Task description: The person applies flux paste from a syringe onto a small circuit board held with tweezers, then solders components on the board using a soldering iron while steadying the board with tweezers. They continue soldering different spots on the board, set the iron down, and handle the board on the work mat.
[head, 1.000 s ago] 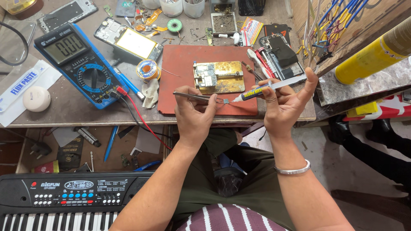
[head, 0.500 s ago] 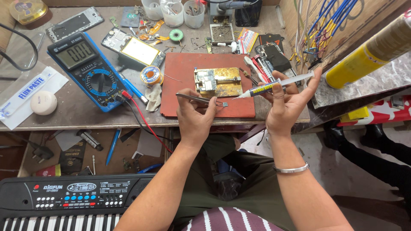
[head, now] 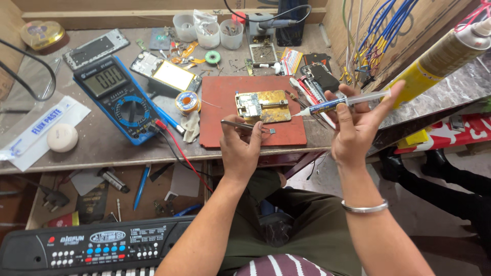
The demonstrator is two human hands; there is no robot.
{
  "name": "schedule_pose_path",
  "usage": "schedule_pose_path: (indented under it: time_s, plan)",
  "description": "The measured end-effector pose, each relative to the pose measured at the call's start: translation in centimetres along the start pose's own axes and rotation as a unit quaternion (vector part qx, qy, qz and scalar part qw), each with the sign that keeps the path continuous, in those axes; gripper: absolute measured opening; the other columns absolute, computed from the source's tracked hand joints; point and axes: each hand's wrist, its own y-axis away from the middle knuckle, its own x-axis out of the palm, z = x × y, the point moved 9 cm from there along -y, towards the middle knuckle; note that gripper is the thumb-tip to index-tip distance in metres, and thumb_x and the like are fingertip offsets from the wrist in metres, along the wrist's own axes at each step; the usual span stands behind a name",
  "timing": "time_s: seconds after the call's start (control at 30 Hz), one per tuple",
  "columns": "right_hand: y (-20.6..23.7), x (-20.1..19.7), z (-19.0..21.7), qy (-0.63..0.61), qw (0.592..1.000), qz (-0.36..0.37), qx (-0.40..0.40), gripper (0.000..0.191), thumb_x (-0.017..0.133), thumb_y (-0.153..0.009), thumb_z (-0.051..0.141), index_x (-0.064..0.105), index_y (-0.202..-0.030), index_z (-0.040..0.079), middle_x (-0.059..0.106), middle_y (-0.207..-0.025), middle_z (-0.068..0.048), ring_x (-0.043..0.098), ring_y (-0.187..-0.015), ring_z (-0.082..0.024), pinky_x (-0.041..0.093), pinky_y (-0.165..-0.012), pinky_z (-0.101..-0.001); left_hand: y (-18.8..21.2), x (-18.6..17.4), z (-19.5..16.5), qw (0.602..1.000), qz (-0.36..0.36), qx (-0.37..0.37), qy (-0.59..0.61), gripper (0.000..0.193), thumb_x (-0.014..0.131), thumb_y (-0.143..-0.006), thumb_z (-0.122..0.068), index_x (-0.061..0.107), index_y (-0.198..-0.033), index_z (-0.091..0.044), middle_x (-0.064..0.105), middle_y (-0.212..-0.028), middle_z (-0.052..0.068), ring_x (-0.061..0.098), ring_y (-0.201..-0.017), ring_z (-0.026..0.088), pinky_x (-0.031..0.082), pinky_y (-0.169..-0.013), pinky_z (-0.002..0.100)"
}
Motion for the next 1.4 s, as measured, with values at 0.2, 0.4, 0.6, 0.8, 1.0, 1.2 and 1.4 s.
schedule_pose_path:
  time_s: [0.2,0.4,0.6,0.8,1.0,1.2,1.4]
  plan:
    - [-0.9,4.0,4.4,0.248,0.949,0.171,-0.097,0.041,0.063,-0.105,-0.013,0.047,-0.132,0.014,0.066,-0.134,-0.019,0.065,-0.131,-0.030,0.056,-0.109,-0.0386,-0.2,0.8,0.2,0.999,0.024,0.001,0.044,0.032,0.066,-0.101,-0.005,0.037,-0.114,-0.004,0.071,-0.085,0.011,0.078,-0.077,0.017,0.062,-0.064,0.028]
    - [-2.7,7.8,5.8,0.444,0.836,0.275,-0.171,0.032,0.073,-0.083,-0.012,0.058,-0.102,0.009,0.069,-0.129,-0.014,0.068,-0.123,-0.029,0.056,-0.103,-0.0371,-0.7,0.7,-0.6,0.999,0.027,0.014,0.045,0.031,0.066,-0.100,-0.003,0.038,-0.113,-0.005,0.073,-0.085,0.013,0.079,-0.078,0.020,0.064,-0.067,0.030]
    - [-4.4,12.3,2.8,0.435,0.785,0.395,-0.198,0.034,0.068,-0.081,-0.013,0.060,-0.106,0.009,0.070,-0.128,-0.008,0.068,-0.126,-0.030,0.057,-0.105,-0.0401,-1.0,0.5,-0.4,1.000,0.008,0.007,0.010,0.031,0.068,-0.099,-0.006,0.040,-0.113,-0.006,0.074,-0.084,0.011,0.079,-0.076,0.020,0.062,-0.066,0.032]
    - [-7.4,18.7,-3.9,0.460,0.672,0.502,-0.290,0.020,0.065,-0.091,0.001,0.062,-0.110,0.007,0.069,-0.130,-0.009,0.066,-0.124,-0.029,0.055,-0.103,-0.0391,-1.3,0.4,0.0,1.000,-0.004,-0.009,0.000,0.030,0.070,-0.097,-0.009,0.044,-0.111,-0.006,0.073,-0.080,0.010,0.078,-0.073,0.020,0.060,-0.066,0.033]
    - [-7.2,24.3,-10.6,0.478,0.554,0.573,-0.368,0.027,0.061,-0.089,0.007,0.066,-0.116,0.009,0.068,-0.129,-0.008,0.062,-0.125,-0.028,0.052,-0.100,-0.0375,-1.4,-0.7,-2.4,0.986,-0.066,0.116,-0.102,0.036,0.077,-0.091,-0.008,0.046,-0.110,-0.004,0.065,-0.085,0.016,0.069,-0.072,0.030,0.055,-0.066,0.039]
    - [-6.4,26.5,-13.8,0.480,0.517,0.625,-0.334,0.031,0.062,-0.086,0.009,0.064,-0.117,0.011,0.067,-0.132,-0.005,0.061,-0.125,-0.027,0.051,-0.100,-0.0380,-1.9,0.2,0.2,0.999,0.000,-0.018,0.035,0.031,0.071,-0.096,-0.010,0.045,-0.112,-0.006,0.069,-0.075,0.008,0.075,-0.067,0.020,0.058,-0.060,0.034]
    - [-5.7,26.4,-14.1,0.461,0.531,0.648,-0.293,0.040,0.064,-0.084,0.007,0.062,-0.124,0.012,0.063,-0.140,-0.006,0.058,-0.129,-0.029,0.050,-0.101,-0.0376,-1.7,0.4,0.4,1.000,0.001,-0.016,0.018,0.032,0.072,-0.096,-0.010,0.044,-0.112,-0.006,0.069,-0.075,0.008,0.075,-0.067,0.019,0.058,-0.061,0.033]
